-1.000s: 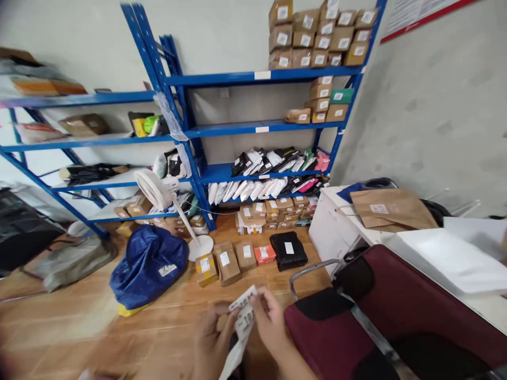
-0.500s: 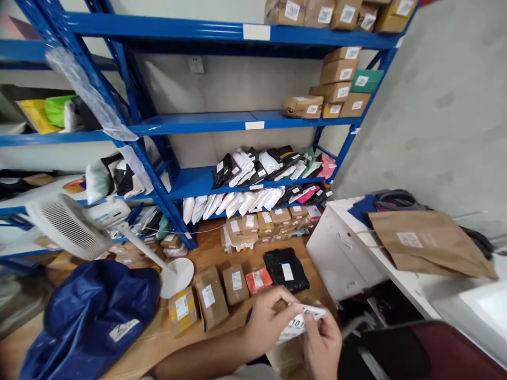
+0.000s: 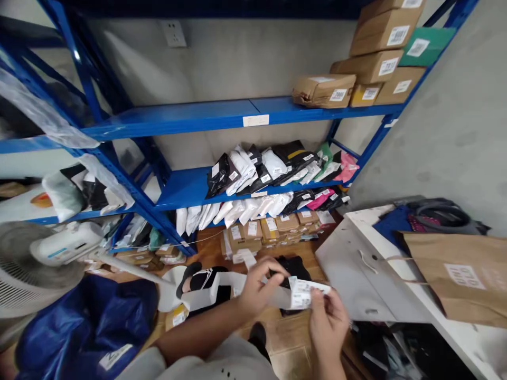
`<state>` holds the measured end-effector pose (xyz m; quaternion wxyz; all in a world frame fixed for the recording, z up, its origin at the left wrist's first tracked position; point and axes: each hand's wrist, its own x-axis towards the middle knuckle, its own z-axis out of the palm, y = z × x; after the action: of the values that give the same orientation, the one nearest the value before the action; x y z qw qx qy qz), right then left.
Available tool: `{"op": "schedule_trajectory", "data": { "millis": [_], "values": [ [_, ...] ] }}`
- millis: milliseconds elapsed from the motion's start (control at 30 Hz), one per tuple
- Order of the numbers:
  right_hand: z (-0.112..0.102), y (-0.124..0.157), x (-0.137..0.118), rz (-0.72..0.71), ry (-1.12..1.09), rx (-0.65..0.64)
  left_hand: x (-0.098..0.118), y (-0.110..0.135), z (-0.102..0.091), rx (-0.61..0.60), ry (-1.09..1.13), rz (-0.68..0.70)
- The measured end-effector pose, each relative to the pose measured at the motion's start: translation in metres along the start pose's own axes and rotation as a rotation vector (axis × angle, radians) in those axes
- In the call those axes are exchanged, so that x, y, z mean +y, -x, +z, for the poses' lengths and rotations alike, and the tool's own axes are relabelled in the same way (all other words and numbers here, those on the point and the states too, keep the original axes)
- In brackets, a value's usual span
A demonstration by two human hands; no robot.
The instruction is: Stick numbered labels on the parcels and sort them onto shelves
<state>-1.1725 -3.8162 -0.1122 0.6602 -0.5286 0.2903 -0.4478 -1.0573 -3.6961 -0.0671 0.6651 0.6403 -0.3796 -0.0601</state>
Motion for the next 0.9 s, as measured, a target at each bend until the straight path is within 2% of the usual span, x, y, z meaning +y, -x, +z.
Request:
{"op": "schedule_trajectory", "data": {
  "millis": [33,100,167,200,233,300,400,467,533,567,633,700,767,833,900],
  "values": [
    [-0.001,-0.011,0.006,0.049,-0.031,0.082,-0.021,-0.019,-0.016,-0.037,-0.024,-0.041],
    [-0.004,-0.035,0.019,0.121,-0.056,0.181,-0.073,-0.06,-0.054,-0.035,-0.09,-0.212],
    [0.002,-0.06,0.038,0.171,-0.008,0.13,-0.137,-0.106,-0.098,-0.019,-0.211,-0.462],
    [0.012,-0.073,0.052,0.193,0.041,0.055,-0.172,-0.13,-0.121,-0.009,-0.246,-0.526],
    [0.028,-0.085,0.07,0.207,0.101,-0.04,-0.208,-0.153,-0.143,-0.006,-0.273,-0.566],
    [0.079,-0.112,0.118,0.191,0.242,-0.225,-0.28,-0.198,-0.182,0.004,-0.309,-0.634],
    [0.192,-0.161,0.215,0.057,0.436,-0.343,-0.381,-0.25,-0.221,-0.012,-0.279,-0.705],
    [0.272,-0.202,0.289,-0.009,0.51,-0.348,-0.44,-0.267,-0.235,-0.019,-0.2,-0.743],
    [0.34,-0.244,0.36,-0.026,0.582,-0.352,-0.491,-0.271,-0.241,-0.01,-0.087,-0.796],
    [0.367,-0.263,0.392,-0.019,0.622,-0.364,-0.514,-0.269,-0.243,-0.003,-0.026,-0.832],
    [0.408,-0.294,0.447,-0.011,0.692,-0.405,-0.553,-0.26,-0.243,0.011,0.088,-0.916],
    [0.434,-0.314,0.489,-0.014,0.765,-0.413,-0.586,-0.252,-0.239,0.086,0.254,-1.007],
    [0.449,-0.326,0.518,-0.011,0.883,-0.364,-0.611,-0.249,-0.231,0.228,0.458,-1.072],
    [0.458,-0.332,0.536,0.014,1.04,-0.304,-0.627,-0.254,-0.223,0.357,0.644,-1.09],
    [0.463,-0.337,0.547,0.067,1.177,-0.266,-0.637,-0.265,-0.214,0.429,0.758,-1.078]
  ]
}}
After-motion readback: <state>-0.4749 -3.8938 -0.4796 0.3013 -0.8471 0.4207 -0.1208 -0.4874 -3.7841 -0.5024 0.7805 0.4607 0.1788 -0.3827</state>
